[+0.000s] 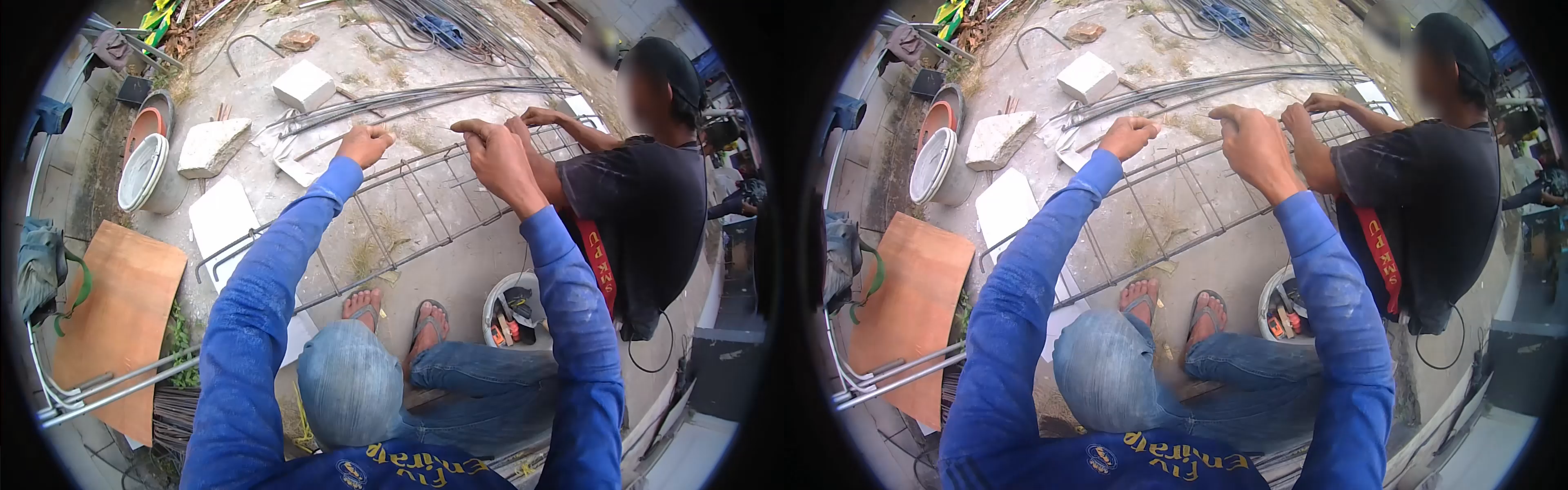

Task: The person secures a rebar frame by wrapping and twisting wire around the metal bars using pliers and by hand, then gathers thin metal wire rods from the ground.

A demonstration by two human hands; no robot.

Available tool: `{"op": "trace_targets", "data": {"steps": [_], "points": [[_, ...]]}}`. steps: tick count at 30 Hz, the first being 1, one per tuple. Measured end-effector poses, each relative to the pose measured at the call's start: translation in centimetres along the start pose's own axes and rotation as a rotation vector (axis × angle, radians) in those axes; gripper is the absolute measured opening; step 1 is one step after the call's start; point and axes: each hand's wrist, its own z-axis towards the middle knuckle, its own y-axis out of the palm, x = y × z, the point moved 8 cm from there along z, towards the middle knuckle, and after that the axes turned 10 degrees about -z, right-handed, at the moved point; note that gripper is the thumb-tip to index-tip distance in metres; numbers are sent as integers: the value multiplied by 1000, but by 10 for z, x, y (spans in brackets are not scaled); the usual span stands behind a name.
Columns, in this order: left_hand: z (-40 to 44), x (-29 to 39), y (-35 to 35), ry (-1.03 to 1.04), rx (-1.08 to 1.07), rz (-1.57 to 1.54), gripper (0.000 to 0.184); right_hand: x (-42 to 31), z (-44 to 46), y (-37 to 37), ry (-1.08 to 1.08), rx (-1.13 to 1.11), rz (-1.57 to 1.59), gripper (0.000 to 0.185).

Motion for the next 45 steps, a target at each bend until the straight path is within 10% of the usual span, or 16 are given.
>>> {"op": "trace_targets", "data": {"steps": [9,19,23,26,29,32,45], "points": [[55,-134,92,-440,-289,-370,37,51,128,167,-76,-318,-475,26],[50,-116,92,-34,-300,-73,44,33,170,224,-322,-552,-868,22],[57,-125,96,-312,-439,-344,53,38,170,237,-301,-608,-842,25],[41,-102,88,308,-94,127,55,58,164,226,-111,-547,-703,28],[35,-107,95,465,28,129,45,89,136,221,72,-404,-455,32],[28,-95,94,162,-94,226,36,97,102,216,101,-185,-188,37],[33,-93,99,221,-267,351,31,119,100,236,-16,-338,-293,40]]}}
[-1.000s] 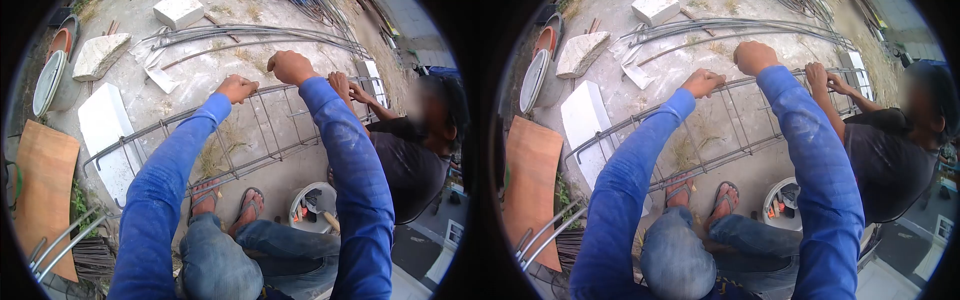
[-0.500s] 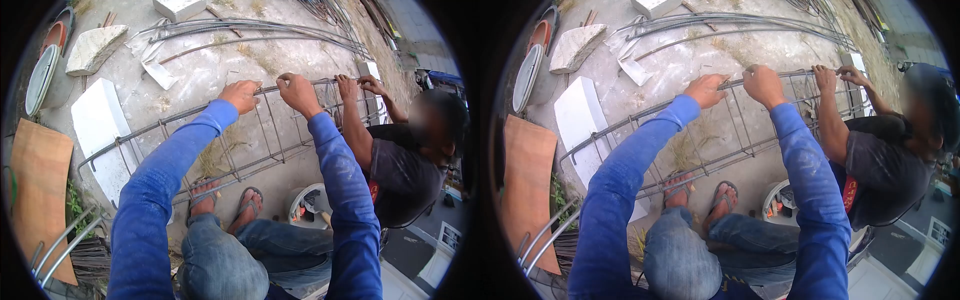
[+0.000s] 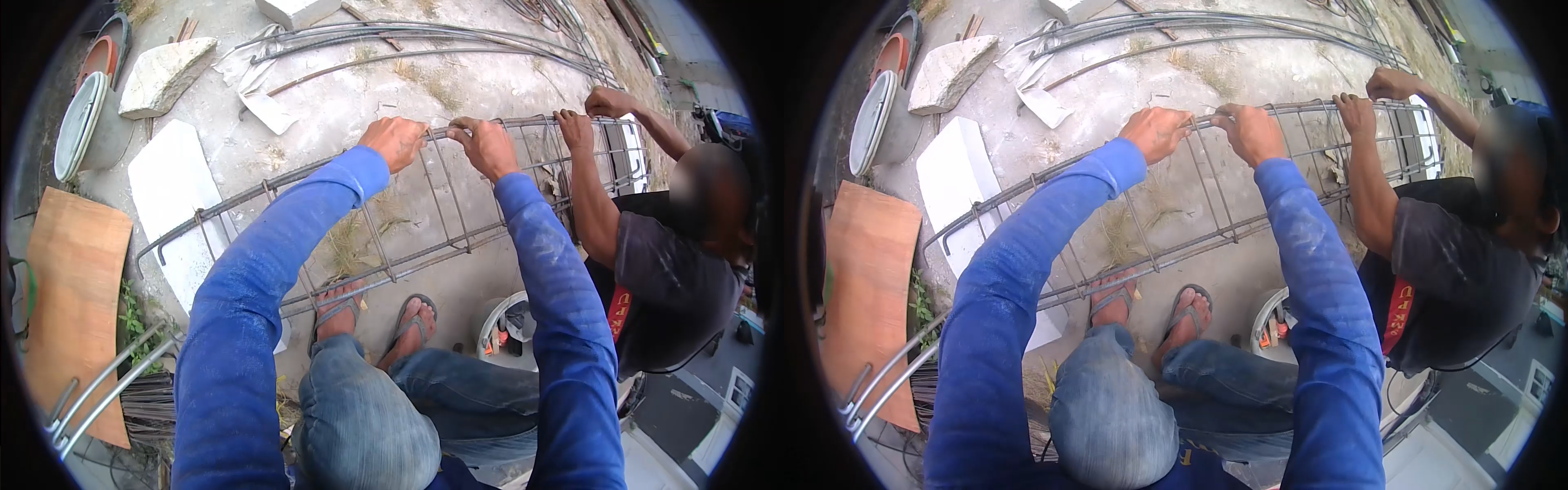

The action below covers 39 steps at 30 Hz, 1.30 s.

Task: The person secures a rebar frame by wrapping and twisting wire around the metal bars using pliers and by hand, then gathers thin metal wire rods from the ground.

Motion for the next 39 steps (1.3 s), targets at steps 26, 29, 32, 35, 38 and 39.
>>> {"op": "trace_targets", "data": {"steps": [26,29,32,35,38,39], "points": [[12,-47,19,-600,-274,-1074,56,-92,73,-13,-416,-353,-761,15],[15,-43,19,-605,-331,-1050,45,-103,59,-8,-405,-468,-739,20],[20,-45,27,-595,-370,-1083,37,-106,55,-6,-412,-445,-718,21],[24,-46,29,-570,-387,-1085,33,-101,59,-4,-469,-342,-679,21],[25,-41,26,-525,-417,-1118,33,-97,56,-18,-467,-130,-706,21],[24,-39,26,-508,-432,-1140,33,-95,52,-21,-392,-140,-668,22]]}}
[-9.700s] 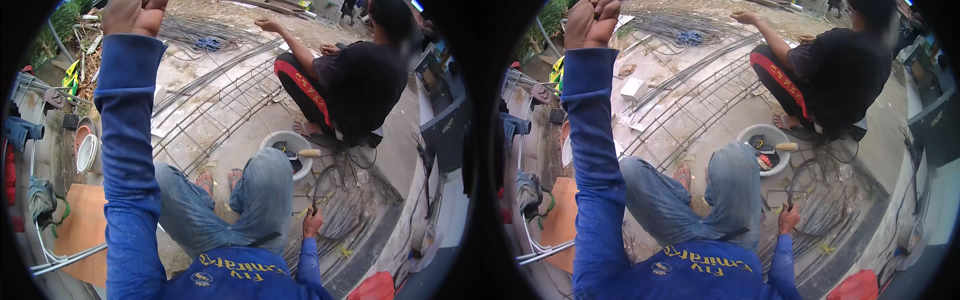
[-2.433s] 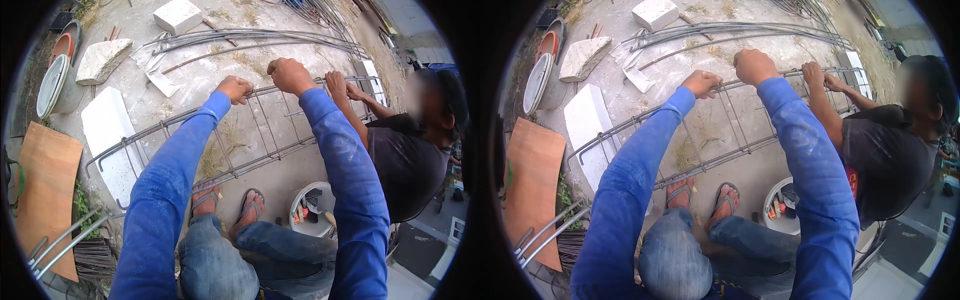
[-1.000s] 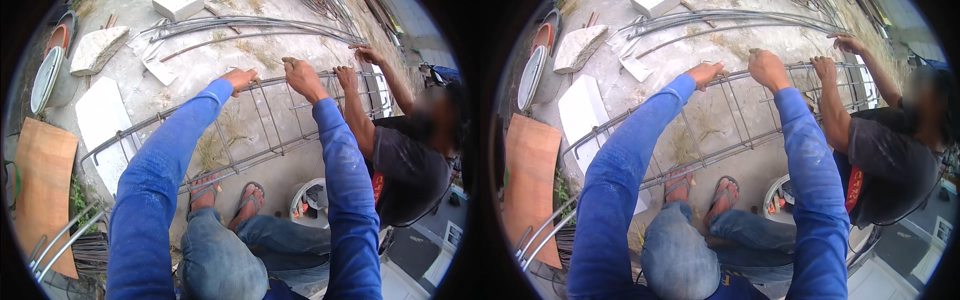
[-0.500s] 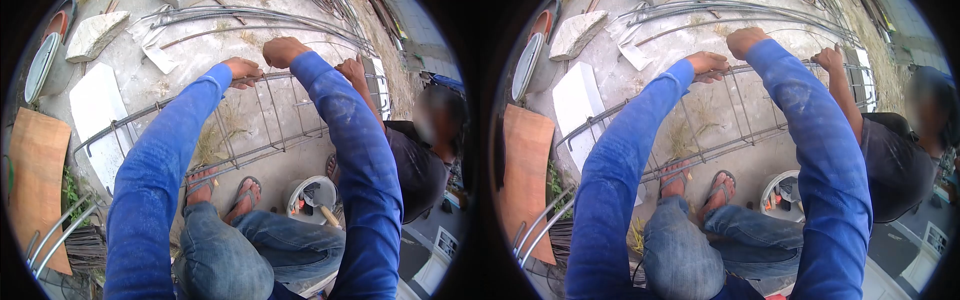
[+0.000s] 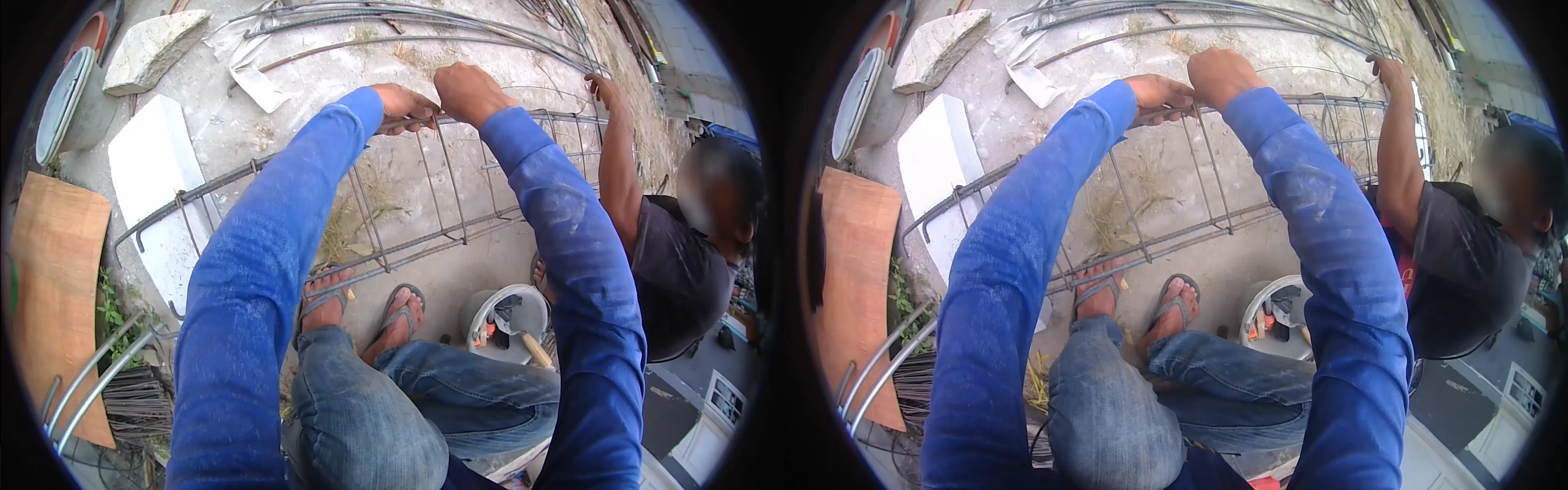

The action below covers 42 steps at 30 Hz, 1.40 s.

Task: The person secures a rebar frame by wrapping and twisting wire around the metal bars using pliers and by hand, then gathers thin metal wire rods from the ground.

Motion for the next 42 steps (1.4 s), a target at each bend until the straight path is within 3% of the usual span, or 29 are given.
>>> {"op": "trace_targets", "data": {"steps": [3,5,8,12,16,25,28,32,36,42], "points": [[4,-3,2,-32,-60,-68,34,-1,-32,-1,173,-2,131,20],[8,-3,1,-43,-60,-55,34,-6,-54,18,110,166,258,24],[10,-7,-1,-45,-79,-73,34,-6,-84,8,108,232,294,34],[10,-7,-2,-45,-45,-98,33,0,-78,4,-13,186,173,47],[11,-10,-1,-48,-56,-118,32,-1,-72,-3,-38,258,35,50],[18,-13,-4,-47,-74,-94,32,-1,-64,7,-121,319,40,19],[11,-10,-4,-40,-10,-77,31,10,-53,15,22,235,245,22],[-1,-4,0,-115,61,-82,34,23,-21,34,141,-72,538,29],[4,-7,6,-182,60,49,37,21,-4,33,114,-220,544,39],[-4,-2,13,-207,2,88,38,28,-12,29,316,-473,651,34]]}}
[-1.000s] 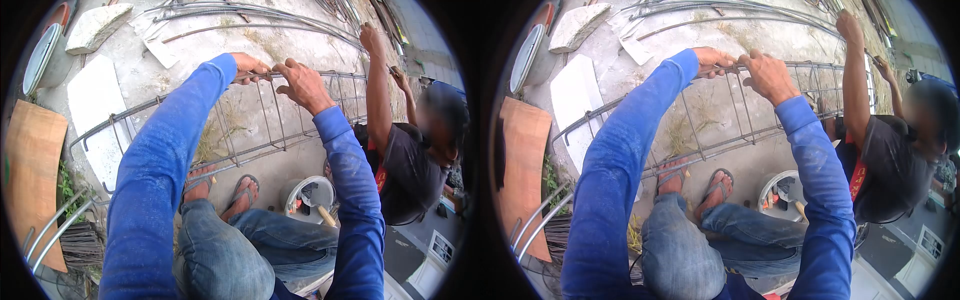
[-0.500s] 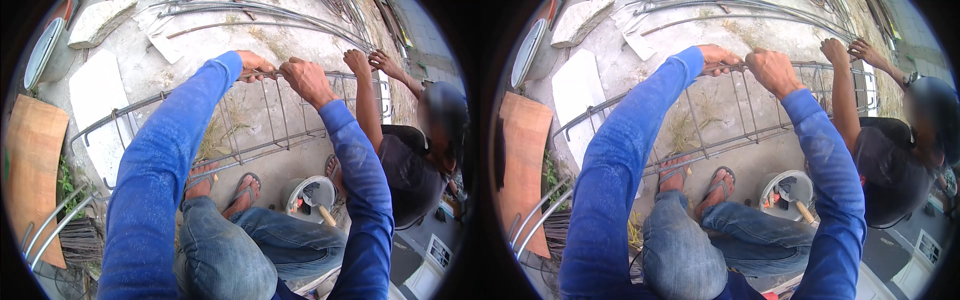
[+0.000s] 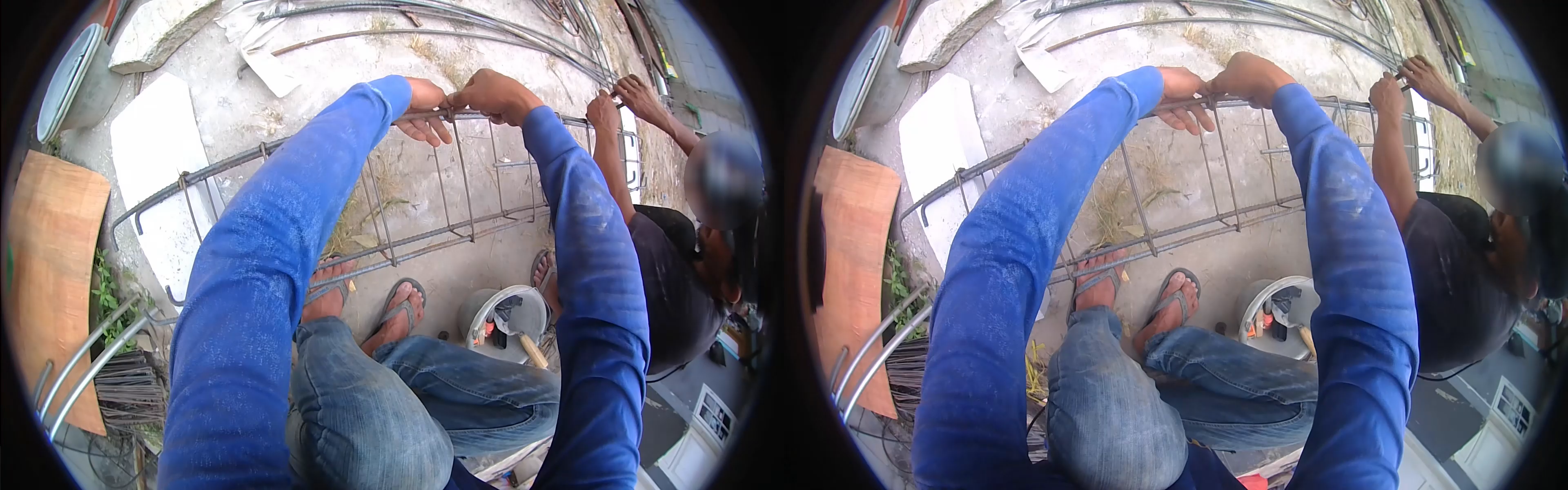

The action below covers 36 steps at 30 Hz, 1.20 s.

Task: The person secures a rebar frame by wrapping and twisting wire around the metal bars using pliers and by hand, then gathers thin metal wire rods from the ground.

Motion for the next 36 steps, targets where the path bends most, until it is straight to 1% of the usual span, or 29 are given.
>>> {"op": "trace_targets", "data": {"steps": [3,4,7,9,12,15,16,17,18,21,22,25,28,31,34,36], "points": [[9,-2,-2,-20,27,-24,36,-23,5,-9,-296,129,-361,28],[11,-3,-4,-30,41,-31,36,-19,2,-19,-182,251,-383,20],[12,-4,-8,12,75,-35,34,-41,-27,-34,-145,371,-513,20],[16,-7,-8,3,46,-76,34,-52,-40,-28,-125,487,-512,24],[26,-8,-14,23,54,-87,33,-49,-49,-9,-112,576,-334,21],[31,-11,-12,56,21,-8,33,-47,-59,30,-195,622,-300,18],[31,-9,-10,68,-1,30,32,-48,-70,43,-259,669,-321,18],[30,-10,-10,43,7,3,32,-48,-81,56,-322,717,-342,18],[27,-10,-9,18,15,-23,31,-49,-90,61,-321,804,-357,19],[20,-9,-10,8,17,-66,30,-33,-93,68,-278,757,-294,15],[20,-9,-10,16,18,-56,29,-33,-94,68,-303,777,-291,16],[24,-11,-10,23,-1,-64,27,-37,-99,69,-313,809,-370,16],[28,-12,-15,22,-16,-71,26,-44,-112,85,-195,747,-516,20],[27,-12,-15,9,-34,-83,26,-48,-115,114,-144,659,-561,36],[26,-12,-14,7,-25,-79,27,-43,-91,127,-103,529,-390,45],[28,-13,-16,3,-2,-78,26,-42,-76,128,-69,499,-254,51]]}}
